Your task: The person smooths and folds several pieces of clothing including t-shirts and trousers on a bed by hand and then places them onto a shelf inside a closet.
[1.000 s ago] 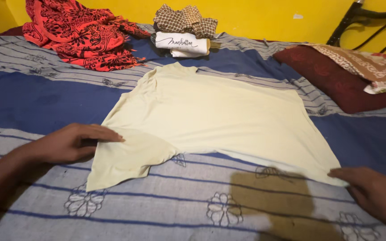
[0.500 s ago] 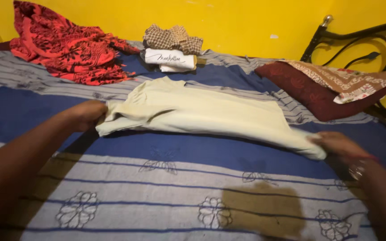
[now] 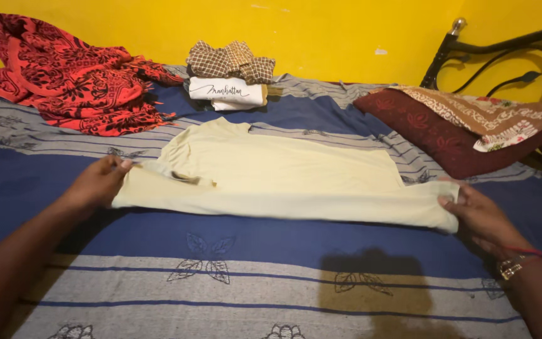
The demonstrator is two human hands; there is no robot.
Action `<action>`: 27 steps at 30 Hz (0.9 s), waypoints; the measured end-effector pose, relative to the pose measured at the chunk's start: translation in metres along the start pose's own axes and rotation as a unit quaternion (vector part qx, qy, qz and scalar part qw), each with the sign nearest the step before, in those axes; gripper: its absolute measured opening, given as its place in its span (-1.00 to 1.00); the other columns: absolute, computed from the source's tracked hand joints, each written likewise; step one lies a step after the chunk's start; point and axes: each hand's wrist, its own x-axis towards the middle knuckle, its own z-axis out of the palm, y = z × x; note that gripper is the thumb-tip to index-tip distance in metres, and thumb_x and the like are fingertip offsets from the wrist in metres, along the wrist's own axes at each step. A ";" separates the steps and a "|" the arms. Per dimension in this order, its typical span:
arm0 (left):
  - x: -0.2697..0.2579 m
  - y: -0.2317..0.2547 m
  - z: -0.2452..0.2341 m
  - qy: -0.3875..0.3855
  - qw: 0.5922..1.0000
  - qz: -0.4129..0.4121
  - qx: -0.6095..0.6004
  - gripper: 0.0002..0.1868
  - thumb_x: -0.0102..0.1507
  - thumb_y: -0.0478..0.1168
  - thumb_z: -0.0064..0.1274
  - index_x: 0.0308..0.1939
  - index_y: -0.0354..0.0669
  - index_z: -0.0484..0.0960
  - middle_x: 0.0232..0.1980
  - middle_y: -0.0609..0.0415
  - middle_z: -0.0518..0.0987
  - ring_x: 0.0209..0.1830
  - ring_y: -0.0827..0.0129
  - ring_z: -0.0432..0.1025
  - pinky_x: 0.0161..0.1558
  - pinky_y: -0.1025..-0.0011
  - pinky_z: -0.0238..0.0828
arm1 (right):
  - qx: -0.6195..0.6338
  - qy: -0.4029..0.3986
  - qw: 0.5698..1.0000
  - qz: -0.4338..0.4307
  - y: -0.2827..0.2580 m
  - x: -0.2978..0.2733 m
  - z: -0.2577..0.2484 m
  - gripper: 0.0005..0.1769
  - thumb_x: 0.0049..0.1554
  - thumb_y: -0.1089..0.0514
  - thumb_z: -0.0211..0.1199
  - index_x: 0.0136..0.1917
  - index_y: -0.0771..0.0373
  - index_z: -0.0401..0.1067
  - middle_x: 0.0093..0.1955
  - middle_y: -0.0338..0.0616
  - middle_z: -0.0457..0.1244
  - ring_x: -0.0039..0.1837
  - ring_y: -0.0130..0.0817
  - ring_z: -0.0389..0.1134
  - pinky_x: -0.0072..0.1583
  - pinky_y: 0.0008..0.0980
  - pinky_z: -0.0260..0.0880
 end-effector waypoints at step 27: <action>-0.032 0.055 0.041 0.095 0.991 0.075 0.048 -0.68 0.30 -0.18 0.22 0.12 -0.16 0.70 -0.03 -0.04 0.73 -0.13 0.38 0.54 -0.17 0.32 0.47 | -0.121 0.001 0.992 0.023 -0.002 0.018 0.023 -0.04 0.04 0.20 0.34 0.66 0.13 0.08 0.37 0.14 0.30 0.25 -0.15 0.36 0.19 -0.25 0.38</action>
